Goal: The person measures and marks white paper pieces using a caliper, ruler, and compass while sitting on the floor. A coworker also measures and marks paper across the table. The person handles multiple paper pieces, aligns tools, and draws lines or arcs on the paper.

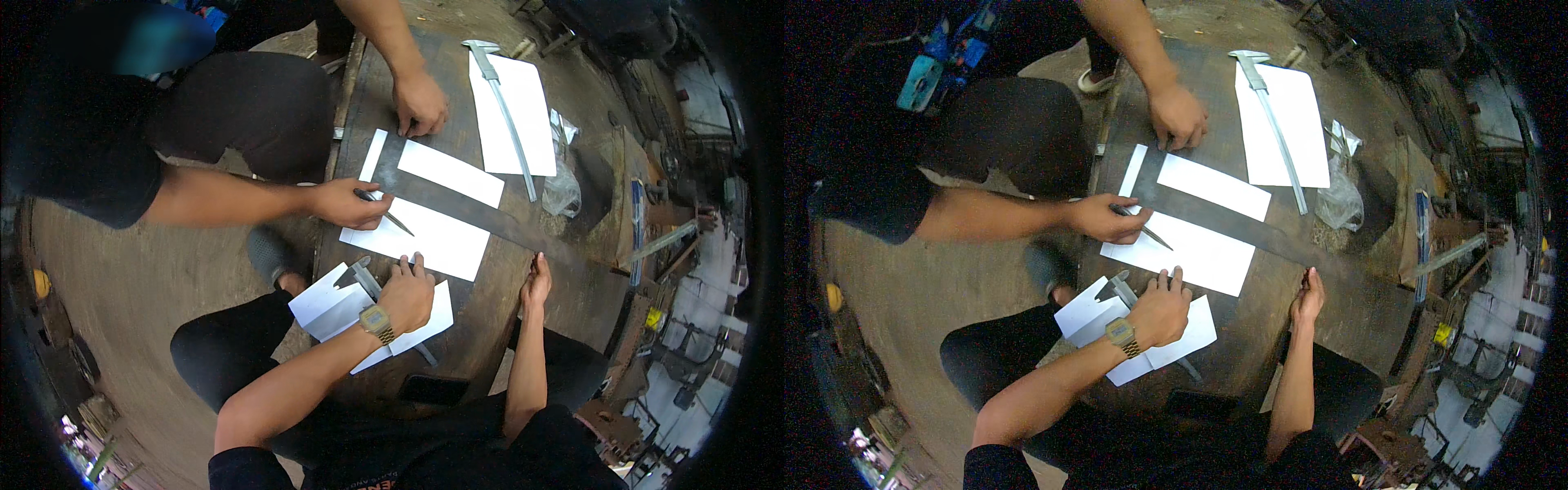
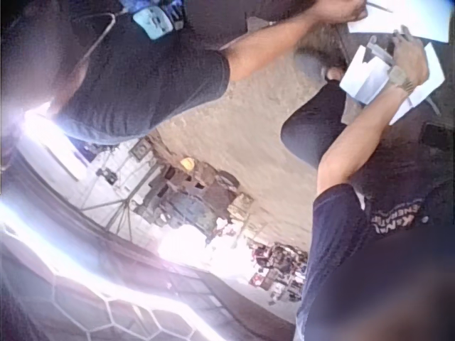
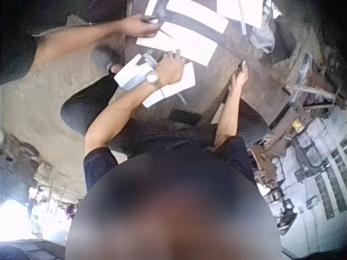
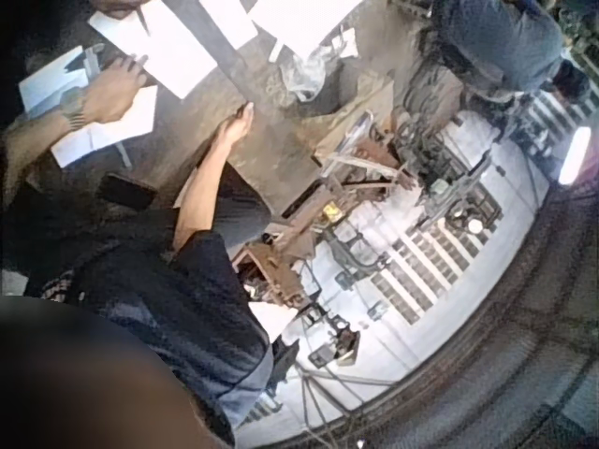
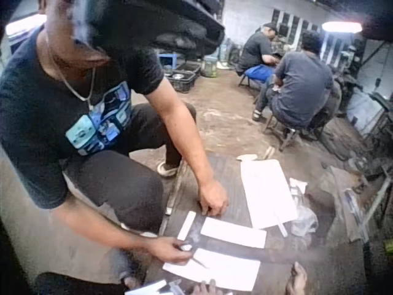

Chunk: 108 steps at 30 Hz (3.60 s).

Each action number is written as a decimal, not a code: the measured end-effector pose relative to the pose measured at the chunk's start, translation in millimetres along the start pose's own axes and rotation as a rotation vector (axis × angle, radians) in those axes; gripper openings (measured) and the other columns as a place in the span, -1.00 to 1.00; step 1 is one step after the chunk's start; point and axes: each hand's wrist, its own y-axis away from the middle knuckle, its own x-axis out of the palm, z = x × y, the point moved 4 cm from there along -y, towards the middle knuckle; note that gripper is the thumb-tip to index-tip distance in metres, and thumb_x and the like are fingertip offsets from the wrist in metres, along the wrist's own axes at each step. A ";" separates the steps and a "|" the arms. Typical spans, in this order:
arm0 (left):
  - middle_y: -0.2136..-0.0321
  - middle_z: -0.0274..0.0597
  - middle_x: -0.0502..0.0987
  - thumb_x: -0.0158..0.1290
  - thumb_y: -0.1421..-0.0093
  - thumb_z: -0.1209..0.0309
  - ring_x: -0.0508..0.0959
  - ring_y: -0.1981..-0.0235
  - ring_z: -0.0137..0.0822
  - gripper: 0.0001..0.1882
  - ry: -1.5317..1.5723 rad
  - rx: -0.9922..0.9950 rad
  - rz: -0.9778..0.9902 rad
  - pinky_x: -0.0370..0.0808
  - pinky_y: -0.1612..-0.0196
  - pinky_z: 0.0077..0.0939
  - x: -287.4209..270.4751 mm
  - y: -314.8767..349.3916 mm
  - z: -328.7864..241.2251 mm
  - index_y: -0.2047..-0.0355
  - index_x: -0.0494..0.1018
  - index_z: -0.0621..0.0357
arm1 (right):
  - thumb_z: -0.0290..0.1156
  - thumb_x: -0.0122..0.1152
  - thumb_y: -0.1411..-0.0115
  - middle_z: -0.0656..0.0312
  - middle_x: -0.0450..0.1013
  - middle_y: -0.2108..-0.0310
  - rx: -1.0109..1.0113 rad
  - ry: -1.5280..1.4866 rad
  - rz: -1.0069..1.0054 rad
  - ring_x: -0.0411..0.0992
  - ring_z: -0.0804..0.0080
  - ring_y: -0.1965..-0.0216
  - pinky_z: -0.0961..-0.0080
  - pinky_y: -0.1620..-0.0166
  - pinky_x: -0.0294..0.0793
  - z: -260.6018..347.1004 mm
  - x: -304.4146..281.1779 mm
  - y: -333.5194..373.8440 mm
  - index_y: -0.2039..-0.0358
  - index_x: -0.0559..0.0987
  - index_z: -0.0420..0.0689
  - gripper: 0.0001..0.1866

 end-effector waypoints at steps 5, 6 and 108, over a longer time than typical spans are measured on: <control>-0.23 0.60 0.15 0.02 -0.19 0.32 0.26 -0.20 0.54 -0.52 -0.002 0.017 0.049 0.31 -0.20 0.24 -1.2 -1.2 0.0 0.04 0.37 0.56 | -0.25 0.27 -0.31 0.21 0.51 0.12 0.036 0.018 -0.091 0.45 0.40 0.14 0.44 0.00 0.42 1.0 1.4 4.6 -0.06 0.50 -0.31 -0.55; -0.22 0.61 0.15 0.02 -0.19 0.32 0.26 -0.20 0.54 -0.52 -0.003 0.019 0.049 0.31 -0.20 0.24 -1.6 -1.2 -0.2 0.04 0.37 0.56 | -0.24 0.27 -0.31 0.20 0.51 0.11 0.036 0.031 -0.107 0.45 0.40 0.13 0.44 -0.01 0.41 2.1 2.0 6.1 -0.09 0.48 -0.32 -0.52; 0.53 -0.43 0.47 0.15 -0.29 0.40 0.41 0.51 -0.60 -0.85 0.999 0.038 -0.221 0.36 0.44 -0.66 -39.5 122.8 -58.0 0.33 0.48 0.23 | -0.52 0.33 -0.18 0.35 0.52 0.55 -0.244 0.191 0.418 0.37 0.71 0.53 0.71 0.43 0.26 130.1 33.9 290.0 0.40 0.59 -0.21 -0.92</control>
